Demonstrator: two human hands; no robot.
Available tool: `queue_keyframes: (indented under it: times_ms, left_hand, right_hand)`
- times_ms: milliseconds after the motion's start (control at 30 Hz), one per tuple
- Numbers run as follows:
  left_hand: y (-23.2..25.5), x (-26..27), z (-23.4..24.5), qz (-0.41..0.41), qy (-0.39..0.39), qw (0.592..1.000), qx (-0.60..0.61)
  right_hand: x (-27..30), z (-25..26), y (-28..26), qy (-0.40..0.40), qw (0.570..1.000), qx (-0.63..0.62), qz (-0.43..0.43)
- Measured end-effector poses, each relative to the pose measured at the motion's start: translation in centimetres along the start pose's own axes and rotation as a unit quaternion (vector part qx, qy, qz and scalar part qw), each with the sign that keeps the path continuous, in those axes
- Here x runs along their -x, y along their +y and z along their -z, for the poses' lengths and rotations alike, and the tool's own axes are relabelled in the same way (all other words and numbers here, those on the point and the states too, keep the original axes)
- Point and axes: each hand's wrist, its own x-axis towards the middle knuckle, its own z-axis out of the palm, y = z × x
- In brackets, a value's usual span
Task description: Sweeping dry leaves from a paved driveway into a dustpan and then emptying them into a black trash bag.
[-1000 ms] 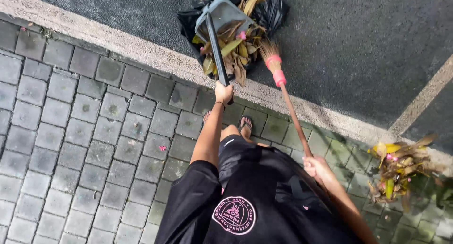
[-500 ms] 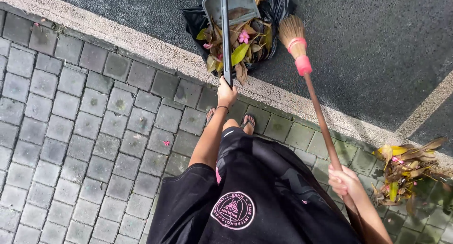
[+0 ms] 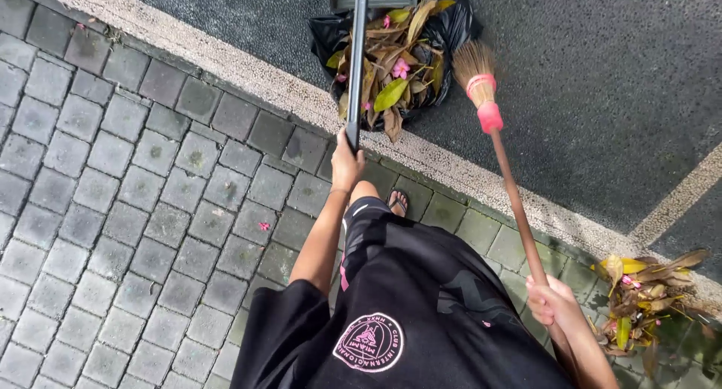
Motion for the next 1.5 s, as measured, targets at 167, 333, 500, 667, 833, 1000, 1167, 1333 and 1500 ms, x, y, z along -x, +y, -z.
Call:
queue_keyframes:
  times_ms: [167, 333, 500, 667, 833, 1000, 1167, 1333, 1500]
  left_hand:
    - [-1.5, 6.0, 5.2, 0.004, 0.087, 0.993, 0.083]
    - [-5.6, 10.9, 10.4, 0.099, 0.149, 0.977, 0.115]
    - [-9.7, 17.1, 15.9, 0.161, 0.167, 0.898, 0.374]
    - [-25.5, 20.7, 17.2, 0.238, 0.189, 0.833, 0.461]
    - [-32.6, 26.0, 17.7, 0.318, 0.184, 0.745, 0.557]
    - [-36.1, 30.9, 18.3, 0.428, 0.143, 0.404, 0.796]
    - [-37.6, 33.5, 16.4, 0.450, 0.112, 0.401, 0.790]
    - [-36.4, 33.4, 15.7, 0.481, 0.100, 0.525, 0.695]
    - [-36.4, 31.4, 15.9, 0.478, 0.086, 0.540, 0.688]
  right_hand:
    - [1.4, -1.2, 2.5, -0.013, 0.994, 0.091, 0.062]
    - [5.4, -5.5, 1.2, -0.033, 0.948, 0.303, 0.089]
    - [7.5, -16.7, -3.3, -0.057, 0.896, 0.428, 0.106]
    - [-10.1, -23.0, 3.5, -0.167, 0.918, 0.292, 0.212]
    - [-23.3, -33.7, 10.3, -0.071, 0.844, 0.462, 0.264]
    - [-33.7, -32.3, 20.7, 0.039, 0.831, 0.510, 0.218]
    - [-24.6, -25.0, 25.0, 0.023, 0.933, 0.342, 0.106]
    - [-22.3, -16.2, 31.3, 0.096, 0.913, 0.394, 0.037]
    - [-13.6, -12.2, 29.9, 0.150, 0.819, 0.553, 0.031]
